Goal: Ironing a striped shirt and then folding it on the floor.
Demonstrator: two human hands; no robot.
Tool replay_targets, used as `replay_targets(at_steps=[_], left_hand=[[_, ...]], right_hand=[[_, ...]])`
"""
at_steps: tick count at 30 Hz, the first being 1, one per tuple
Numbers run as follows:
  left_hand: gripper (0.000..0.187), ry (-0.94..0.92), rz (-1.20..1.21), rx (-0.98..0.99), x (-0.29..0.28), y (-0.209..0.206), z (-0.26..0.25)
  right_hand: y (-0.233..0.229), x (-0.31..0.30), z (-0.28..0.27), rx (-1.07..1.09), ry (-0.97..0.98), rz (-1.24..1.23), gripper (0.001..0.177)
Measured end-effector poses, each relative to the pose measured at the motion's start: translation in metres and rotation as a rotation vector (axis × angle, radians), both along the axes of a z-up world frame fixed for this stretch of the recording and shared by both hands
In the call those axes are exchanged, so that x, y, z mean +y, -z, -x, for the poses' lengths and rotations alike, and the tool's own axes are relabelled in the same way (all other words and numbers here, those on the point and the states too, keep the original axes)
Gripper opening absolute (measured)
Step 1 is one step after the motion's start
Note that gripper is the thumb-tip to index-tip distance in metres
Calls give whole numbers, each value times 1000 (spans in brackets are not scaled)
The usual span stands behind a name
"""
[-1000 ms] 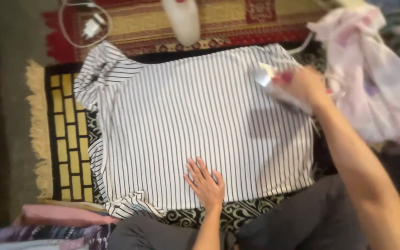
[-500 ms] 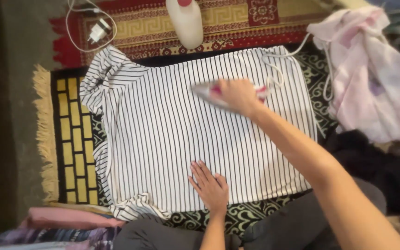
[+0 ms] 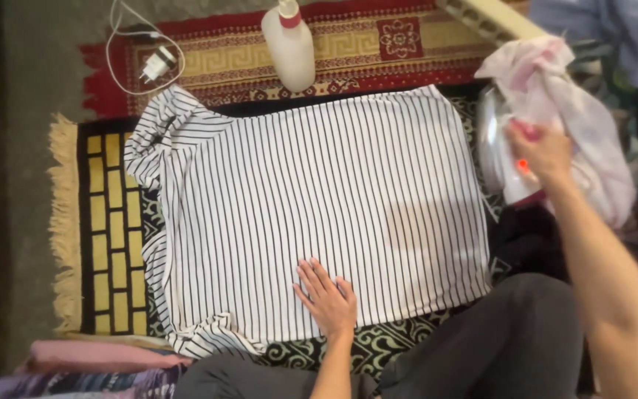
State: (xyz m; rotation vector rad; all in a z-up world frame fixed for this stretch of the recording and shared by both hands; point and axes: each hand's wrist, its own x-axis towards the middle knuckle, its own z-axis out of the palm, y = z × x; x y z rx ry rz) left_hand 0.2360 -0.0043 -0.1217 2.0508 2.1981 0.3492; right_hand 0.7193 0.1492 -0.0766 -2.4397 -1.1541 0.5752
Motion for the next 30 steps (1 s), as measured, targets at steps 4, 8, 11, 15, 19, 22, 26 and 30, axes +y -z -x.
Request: replay_targets(at_steps=[4,8,11,15,19,22,26,30], left_hand=[[75,-16,7,6,-2,-2,-1],[75,14,-32,-33,-3,-1,0],[79,55,-40,-125,-5,15,12],[59,130,40,-545,-4,119,75],[63,-229,-157,-472,16,23,178],[63,-322,173,196,19,-85,239],[75,-263,476,333,18,-77,280],[48,-125,551,441,23,6,302]], right_hand=[[-10,-39,-2,273,116,-446,33],[17,-70,8,637,-9,-807,23],[25,-83,31,671,105,-742,27],[56,-92,6,620,157,-547,36],[68,-117,-1,427,32,-500,47],[42,-172,51,-257,-76,-410,49],[13,-214,133,-454,-324,452,67],[35,-224,153,-479,-479,630,63]])
